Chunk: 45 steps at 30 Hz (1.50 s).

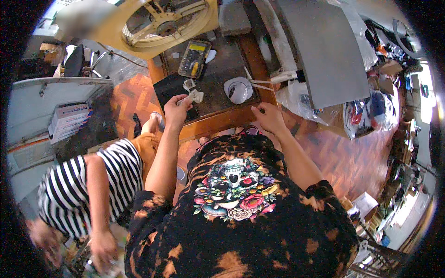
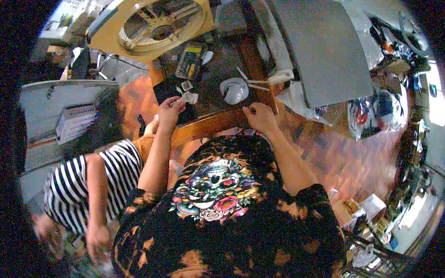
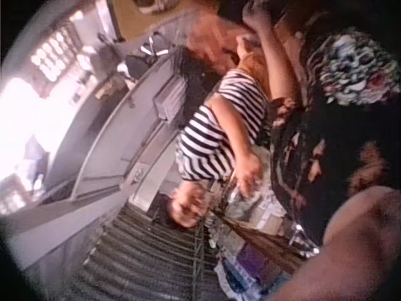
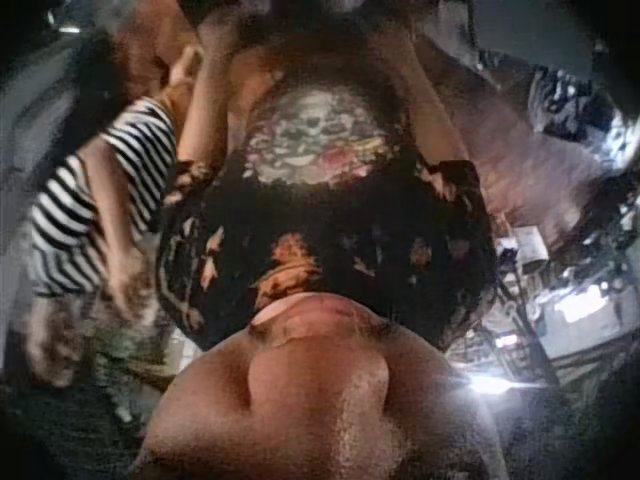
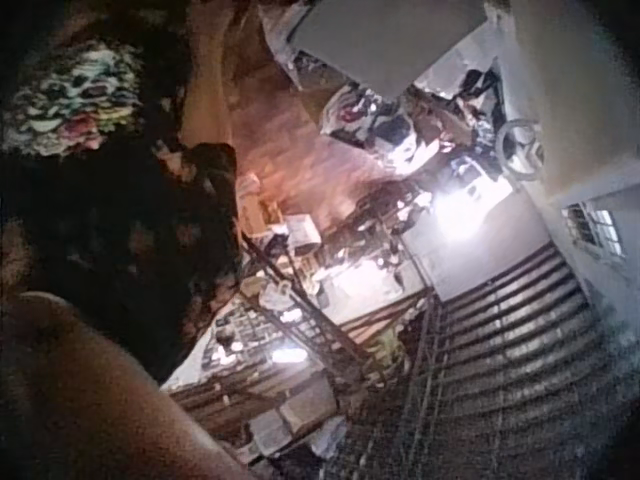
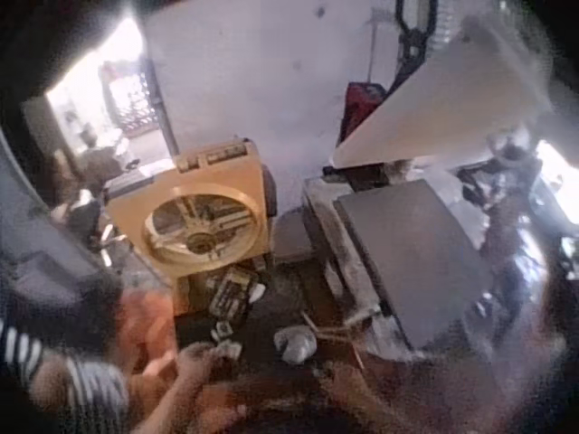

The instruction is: The person unwraps a white wireless device, attaches three antennas, and plugs in a power cable. They then use a tablet to configure the device and walk through a warehouse area.

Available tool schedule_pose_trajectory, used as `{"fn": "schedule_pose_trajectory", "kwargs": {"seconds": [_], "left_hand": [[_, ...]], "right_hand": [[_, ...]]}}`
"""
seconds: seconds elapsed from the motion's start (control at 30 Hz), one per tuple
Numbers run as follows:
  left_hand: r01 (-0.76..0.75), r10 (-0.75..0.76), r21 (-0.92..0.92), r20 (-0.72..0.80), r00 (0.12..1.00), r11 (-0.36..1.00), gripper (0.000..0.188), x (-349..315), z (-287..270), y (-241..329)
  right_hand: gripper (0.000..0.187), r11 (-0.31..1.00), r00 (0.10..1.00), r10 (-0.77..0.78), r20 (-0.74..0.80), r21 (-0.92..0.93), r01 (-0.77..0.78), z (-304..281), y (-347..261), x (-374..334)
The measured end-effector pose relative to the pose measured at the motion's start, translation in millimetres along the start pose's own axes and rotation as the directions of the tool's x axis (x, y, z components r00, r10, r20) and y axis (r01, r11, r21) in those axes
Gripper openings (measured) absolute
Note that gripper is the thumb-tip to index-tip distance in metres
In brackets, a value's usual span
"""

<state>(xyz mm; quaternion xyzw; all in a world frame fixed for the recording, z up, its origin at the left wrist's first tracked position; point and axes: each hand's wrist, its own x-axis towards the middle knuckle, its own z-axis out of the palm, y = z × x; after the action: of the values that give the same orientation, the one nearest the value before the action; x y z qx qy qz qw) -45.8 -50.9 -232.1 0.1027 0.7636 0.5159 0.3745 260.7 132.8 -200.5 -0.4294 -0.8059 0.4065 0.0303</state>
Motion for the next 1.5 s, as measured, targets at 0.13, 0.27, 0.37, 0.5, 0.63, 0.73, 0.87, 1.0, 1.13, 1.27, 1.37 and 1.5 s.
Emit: {"fn": "schedule_pose_trajectory", "kwargs": {"seconds": [0.13, 0.27, 0.37, 0.5, 0.63, 0.73, 0.87, 1.0, 1.13, 1.27, 1.37, 1.5], "left_hand": [[0.112, -0.092, -0.319, 0.076, 0.993, 0.941, 0.026, 38, 25, -18], [0.282, -0.165, -0.697, 0.232, 0.959, 0.660, 0.023, 69, 53, -36], [0.394, -0.248, -0.701, 0.306, 0.919, 0.595, 0.028, 80, 70, -52], [0.418, -0.288, -0.748, 0.309, 0.907, 0.515, 0.031, 87, 88, -75], [0.393, -0.360, -0.604, 0.182, 0.915, 0.693, 0.031, 99, 100, -100], [0.342, -0.354, -0.419, 0.050, 0.934, 0.841, 0.031, 109, 102, -121], [0.301, -0.284, -0.304, 0.100, 0.954, 0.904, 0.031, 120, 98, -141], [0.107, -0.111, 0.253, -0.001, 0.994, 0.961, 0.039, 116, 105, -141], [0.003, 0.017, 0.444, -0.042, 0.999, 0.896, 0.038, 98, 111, -122], [-0.244, 0.363, 0.537, -0.127, 0.923, 0.807, 0.031, 76, 112, -98], [-0.380, 0.476, 0.481, -0.090, 0.875, 0.790, 0.028, 64, 108, -83], [-0.252, 0.260, 0.327, 0.020, 0.965, 0.911, 0.025, 62, 105, -70]], "right_hand": [[0.038, 0.995, 0.999, -0.010, 0.045, -0.096, 0.014, 22, 34, 18], [0.051, 0.985, 0.997, 0.079, -0.011, -0.154, -0.079, 63, 63, 47], [0.052, 0.940, 0.941, 0.339, -0.004, 0.037, -0.339, 94, 87, 66], [0.045, 0.574, 0.867, 0.492, 0.082, 0.718, -0.393, 127, 123, 88], [0.045, 0.735, 0.868, 0.491, 0.075, 0.499, -0.459, 130, 135, 108], [0.048, 0.697, 0.838, 0.531, 0.126, 0.498, -0.516, 119, 118, 113], [0.053, 0.789, 0.870, 0.492, 0.038, 0.403, -0.464, 106, 93, 113], [0.049, 0.675, 0.881, 0.459, 0.111, 0.601, -0.427, 107, 93, 121], [0.041, 0.613, 0.865, 0.475, 0.163, 0.643, -0.459, 120, 109, 122], [0.036, 0.523, 0.846, 0.497, 0.194, 0.711, -0.470, 128, 128, 123], [0.034, 0.419, 0.840, 0.506, 0.199, 0.794, -0.440, 128, 137, 128], [0.031, 0.703, 0.909, 0.405, 0.097, 0.603, -0.378, 113, 130, 123]]}}
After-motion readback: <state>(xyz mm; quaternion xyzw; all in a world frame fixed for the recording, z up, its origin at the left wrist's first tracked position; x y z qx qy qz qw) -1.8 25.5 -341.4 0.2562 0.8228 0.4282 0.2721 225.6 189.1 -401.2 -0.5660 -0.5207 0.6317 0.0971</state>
